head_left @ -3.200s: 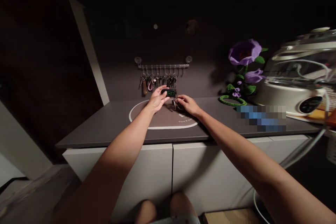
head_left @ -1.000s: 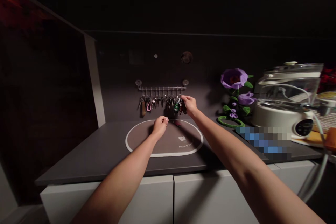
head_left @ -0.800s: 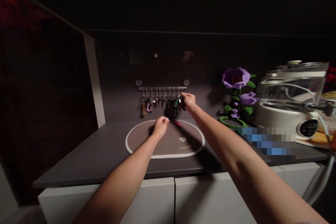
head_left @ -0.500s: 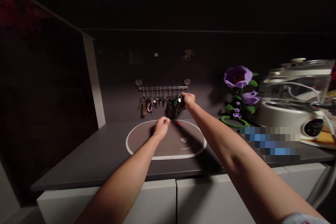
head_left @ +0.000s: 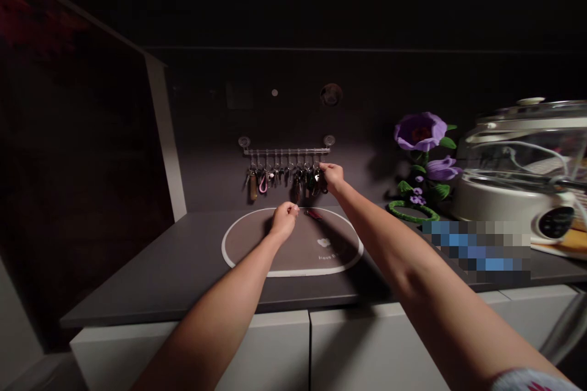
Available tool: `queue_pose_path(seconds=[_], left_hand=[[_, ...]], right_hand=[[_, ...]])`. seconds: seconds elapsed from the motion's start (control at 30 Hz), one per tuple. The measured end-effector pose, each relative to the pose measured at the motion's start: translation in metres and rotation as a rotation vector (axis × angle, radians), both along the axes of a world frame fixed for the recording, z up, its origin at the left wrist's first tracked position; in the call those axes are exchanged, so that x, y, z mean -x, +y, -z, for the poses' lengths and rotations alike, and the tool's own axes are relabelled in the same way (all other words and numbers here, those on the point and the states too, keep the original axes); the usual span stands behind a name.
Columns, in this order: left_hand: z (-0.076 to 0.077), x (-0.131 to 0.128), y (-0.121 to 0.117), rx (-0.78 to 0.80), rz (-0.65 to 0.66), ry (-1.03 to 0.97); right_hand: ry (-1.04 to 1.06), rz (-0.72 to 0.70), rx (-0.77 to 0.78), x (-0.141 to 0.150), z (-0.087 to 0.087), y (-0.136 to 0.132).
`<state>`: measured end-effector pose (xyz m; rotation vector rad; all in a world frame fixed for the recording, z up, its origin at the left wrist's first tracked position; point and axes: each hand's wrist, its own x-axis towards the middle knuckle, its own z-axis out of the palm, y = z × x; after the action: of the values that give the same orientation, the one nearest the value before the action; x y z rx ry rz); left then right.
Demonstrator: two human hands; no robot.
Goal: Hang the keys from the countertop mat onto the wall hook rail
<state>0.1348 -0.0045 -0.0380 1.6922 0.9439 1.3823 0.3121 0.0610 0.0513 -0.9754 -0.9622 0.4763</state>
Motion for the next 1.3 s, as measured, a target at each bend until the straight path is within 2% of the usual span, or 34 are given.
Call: queue_pose_path(seconds=[0.2,0.33,0.4,0.57,0.63,0.83,1.0,1.1,1.3], left_hand=[[0.000,0.000,0.000,0.005,0.012,-0.010],[0.001,0.000,0.000,0.000,0.017,-0.005],[0.001,0.000,0.000,-0.010,0.017,0.003],[0.003,0.000,0.003,-0.026,0.012,0.006],[0.004,0.001,0.004,-0.035,0.008,0.007],[0.003,0.002,0.005,-0.055,-0.027,0.039],[0.002,0.004,0.004,-0.056,-0.049,0.072],[0.002,0.005,0.003,-0.038,-0.058,0.073],[0.002,0.004,0.001,0.011,-0.067,0.082]], right_hand=[[-0.037,-0.021,0.042,0.000,0.001,-0.008],[-0.124,0.025,0.040,0.001,0.001,-0.014],[-0.176,0.088,0.050,0.001,0.000,-0.018],[-0.331,0.364,0.068,0.008,0.005,-0.037],[-0.387,0.396,0.062,0.013,0.012,-0.047],[-0.470,0.223,0.084,0.026,0.047,-0.073],[-0.584,0.143,0.235,0.025,0.071,-0.081],[-0.681,0.080,0.309,0.024,0.078,-0.079],[-0.813,0.144,0.304,0.026,0.083,-0.070]])
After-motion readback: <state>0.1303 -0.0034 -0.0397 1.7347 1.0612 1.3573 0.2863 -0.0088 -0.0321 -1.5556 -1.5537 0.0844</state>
